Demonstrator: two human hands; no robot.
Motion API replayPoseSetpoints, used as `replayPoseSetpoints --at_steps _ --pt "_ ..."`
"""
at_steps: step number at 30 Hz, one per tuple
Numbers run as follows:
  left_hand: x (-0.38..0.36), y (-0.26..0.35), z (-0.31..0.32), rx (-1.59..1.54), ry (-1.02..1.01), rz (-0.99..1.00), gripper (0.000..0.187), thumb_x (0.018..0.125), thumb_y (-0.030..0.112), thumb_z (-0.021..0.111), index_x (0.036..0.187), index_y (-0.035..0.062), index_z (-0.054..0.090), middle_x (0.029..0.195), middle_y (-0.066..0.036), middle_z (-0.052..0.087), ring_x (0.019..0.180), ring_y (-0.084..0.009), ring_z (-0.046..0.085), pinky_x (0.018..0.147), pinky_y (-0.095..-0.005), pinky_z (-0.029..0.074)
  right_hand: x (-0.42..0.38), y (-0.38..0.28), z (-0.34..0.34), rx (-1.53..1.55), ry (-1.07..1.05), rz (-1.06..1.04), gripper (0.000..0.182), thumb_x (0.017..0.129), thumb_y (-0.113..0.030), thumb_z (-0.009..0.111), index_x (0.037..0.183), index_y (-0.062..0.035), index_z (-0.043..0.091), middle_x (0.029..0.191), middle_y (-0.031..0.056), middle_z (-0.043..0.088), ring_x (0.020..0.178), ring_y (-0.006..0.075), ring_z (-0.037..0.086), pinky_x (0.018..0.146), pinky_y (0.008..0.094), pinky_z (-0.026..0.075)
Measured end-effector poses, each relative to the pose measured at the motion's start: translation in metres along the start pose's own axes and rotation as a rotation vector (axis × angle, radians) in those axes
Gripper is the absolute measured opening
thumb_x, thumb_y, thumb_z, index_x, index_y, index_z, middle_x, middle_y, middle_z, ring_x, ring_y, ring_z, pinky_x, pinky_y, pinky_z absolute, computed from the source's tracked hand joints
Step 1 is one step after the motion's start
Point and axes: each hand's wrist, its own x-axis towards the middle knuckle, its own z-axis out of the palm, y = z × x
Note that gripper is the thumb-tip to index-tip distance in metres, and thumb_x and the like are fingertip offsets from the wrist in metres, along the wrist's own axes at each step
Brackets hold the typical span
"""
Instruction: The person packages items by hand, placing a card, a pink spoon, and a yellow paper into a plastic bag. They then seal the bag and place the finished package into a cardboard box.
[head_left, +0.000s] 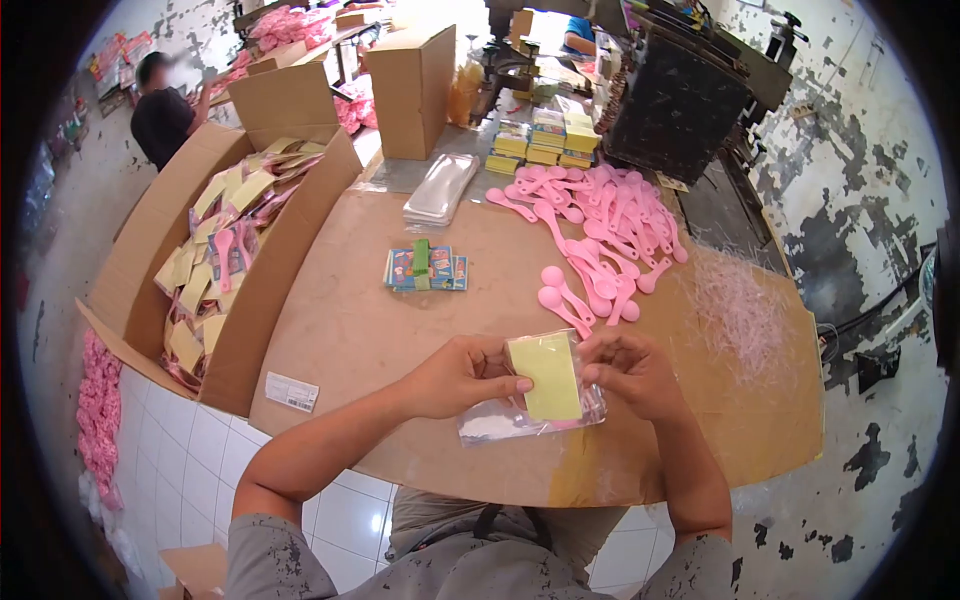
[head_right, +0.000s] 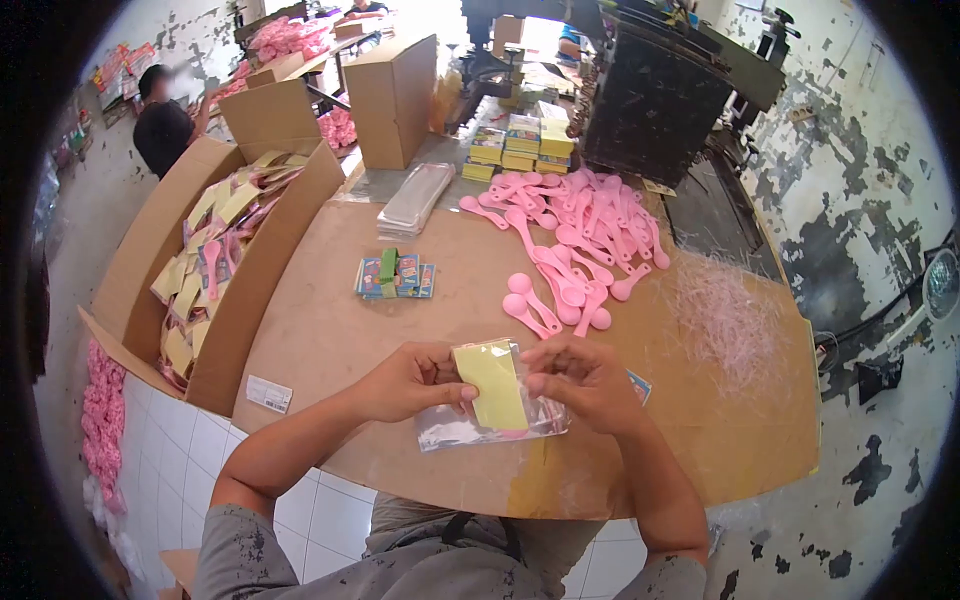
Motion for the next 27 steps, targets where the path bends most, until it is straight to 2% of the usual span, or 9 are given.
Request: replayPoseSetpoints --at_steps 3,5,8,9,12,17,20,25,27 --pt "-0.013 0.025 -0.027 0.194 0.288 0.019 0.036 0.105 0.018 0.067 0.134 -0.0031 0.059 0.128 -0.013 0.069 0.111 -0.0188 0.070 0.093 -0.0336 0.059 -0.002 -0.006 -0.015 -0.202 0.118 -0.015 0.024 0.098 -0.007 0.072 0.121 0.0000 0.070 0.100 0.0046 0.073 0.091 0.0108 0.068 0.080 0.0277 0.054" --pt "-0.010 0.037 -0.036 0.001 0.874 0.525 0.041 0.107 0.019 0.064 0.141 -0.0006 0.056 0.131 -0.012 0.068 0.119 -0.0193 0.068 0.097 -0.0329 0.057 -0.006 -0.016 -0.027 -0.420 0.193 -0.017 0.024 0.097 -0.008 0.073 0.120 -0.0018 0.071 0.099 0.0047 0.073 0.090 0.0118 0.068 0.081 0.0292 0.054" --pt "0.002 0.060 -0.038 -0.214 0.982 0.943 0.044 0.107 0.017 0.063 0.146 -0.0010 0.053 0.132 -0.012 0.067 0.123 -0.0197 0.065 0.102 -0.0361 0.055 -0.014 -0.023 -0.047 -0.721 0.257 -0.017 0.027 0.093 -0.010 0.075 0.119 -0.0034 0.072 0.098 0.0058 0.074 0.090 0.0157 0.069 0.085 0.0326 0.053" --pt "0.009 0.050 -0.039 -0.132 1.027 0.934 0.043 0.105 0.021 0.066 0.141 -0.0005 0.057 0.128 -0.011 0.067 0.106 -0.0208 0.069 0.094 -0.0354 0.057 -0.017 -0.020 -0.056 -0.773 0.269 -0.006 0.029 0.092 -0.011 0.077 0.120 -0.0036 0.072 0.098 0.0065 0.073 0.091 0.0174 0.069 0.086 0.0335 0.053" --pt "0.002 0.015 -0.042 0.335 0.750 0.397 0.044 0.100 0.024 0.073 0.139 0.0059 0.063 0.127 -0.010 0.068 0.107 -0.0197 0.066 0.089 -0.0350 0.054 -0.022 -0.027 -0.063 -0.950 0.285 0.019 0.032 0.088 -0.015 0.081 0.118 -0.0048 0.073 0.101 0.0063 0.071 0.091 0.0190 0.067 0.085 0.0342 0.051" --pt "0.008 -0.016 0.003 1.163 0.413 0.249 0.041 0.086 0.022 0.084 0.123 0.0086 0.073 0.106 -0.008 0.067 0.099 -0.0245 0.063 0.084 -0.0391 0.050 -0.044 -0.016 -0.087 -1.024 0.140 0.154 0.035 0.083 -0.019 0.086 0.113 -0.0051 0.075 0.098 0.0051 0.068 0.091 0.0191 0.065 0.081 0.0347 0.049" --pt "0.010 -0.025 0.006 1.299 0.378 0.425 0.033 0.084 0.018 0.084 0.113 0.0066 0.073 0.094 -0.008 0.062 0.091 -0.0272 0.060 0.083 -0.0400 0.049 -0.042 -0.020 -0.088 -0.936 0.113 0.289 0.030 0.082 -0.019 0.087 0.107 -0.0048 0.075 0.096 0.0044 0.068 0.091 0.0186 0.065 0.079 0.0342 0.048" --pt "0.015 -0.030 -0.001 1.071 0.335 0.270 0.029 0.083 0.016 0.084 0.106 0.0052 0.073 0.090 -0.007 0.062 0.084 -0.0245 0.060 0.075 -0.0371 0.049 -0.042 -0.019 -0.089 -0.847 0.223 0.327 0.022 0.084 -0.014 0.085 0.100 -0.0058 0.073 0.093 0.0028 0.069 0.087 0.0170 0.065 0.078 0.0335 0.047" --pt "0.016 -0.030 0.002 1.027 0.354 0.241 0.027 0.083 0.015 0.084 0.106 0.0050 0.073 0.088 -0.007 0.063 0.081 -0.0238 0.060 0.073 -0.0364 0.050 -0.043 -0.012 -0.093 -0.901 0.237 0.192 0.020 0.085 -0.011 0.083 0.101 -0.0059 0.073 0.093 0.0032 0.070 0.086 0.0159 0.066 0.077 0.0329 0.047"
